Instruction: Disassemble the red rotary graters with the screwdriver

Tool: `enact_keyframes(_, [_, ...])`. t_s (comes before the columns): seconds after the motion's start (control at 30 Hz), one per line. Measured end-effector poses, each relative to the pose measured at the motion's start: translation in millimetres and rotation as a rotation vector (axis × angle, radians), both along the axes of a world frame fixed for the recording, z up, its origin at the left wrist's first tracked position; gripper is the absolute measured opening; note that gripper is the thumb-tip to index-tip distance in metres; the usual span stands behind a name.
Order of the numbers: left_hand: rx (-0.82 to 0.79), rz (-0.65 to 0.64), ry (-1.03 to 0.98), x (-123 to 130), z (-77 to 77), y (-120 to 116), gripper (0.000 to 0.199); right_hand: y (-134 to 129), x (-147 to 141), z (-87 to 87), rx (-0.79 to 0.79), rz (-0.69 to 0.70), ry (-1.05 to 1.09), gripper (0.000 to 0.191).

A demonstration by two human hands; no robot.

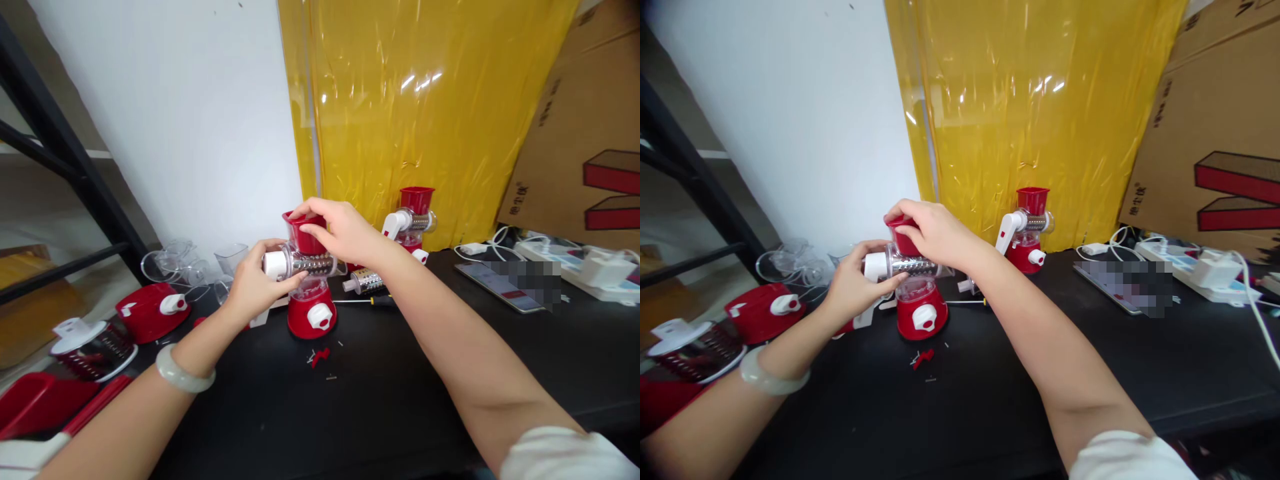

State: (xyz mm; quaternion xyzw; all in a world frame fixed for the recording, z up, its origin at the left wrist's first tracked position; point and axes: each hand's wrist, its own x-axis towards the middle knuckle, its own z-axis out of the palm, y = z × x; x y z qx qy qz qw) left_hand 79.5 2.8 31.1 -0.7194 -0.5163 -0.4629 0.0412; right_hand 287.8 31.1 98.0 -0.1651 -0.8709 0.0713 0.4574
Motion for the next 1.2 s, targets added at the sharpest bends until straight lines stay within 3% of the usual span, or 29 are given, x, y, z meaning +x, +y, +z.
enact_keyframes(0.27, [0.072,-0.001,0.085,-1,-5.4,4,0.059,3,0,-3.2,-0.109,0.067,0.081,0.016])
enact_keyframes(0.5, [0.076,-0.025,0.127,1,-2.6,2,0.058,3,-2,-2.1,-0.098,0.016,0.162,0.015])
enact_keyframes(0.7, [0.060,-0.023,0.137,-1,-4.3,5,0.059,7,0,-0.1,0.023,-0.016,0.370,0.019])
enact_keyframes(0.87, [0.028,-0.006,0.108,-8,-6.8,10,0.059,8,19,9.6,0.159,-0.099,0.487,0.026])
enact_keyframes(1.03, [-0.027,-0.003,0.064,-12,-7.2,13,0.060,36,41,9.3,0.220,-0.275,0.527,0.026])
enact_keyframes(1.2, [-0.026,-0.006,0.073,-13,-7.2,14,0.060,82,40,-18.9,0.079,-0.440,0.501,0.017])
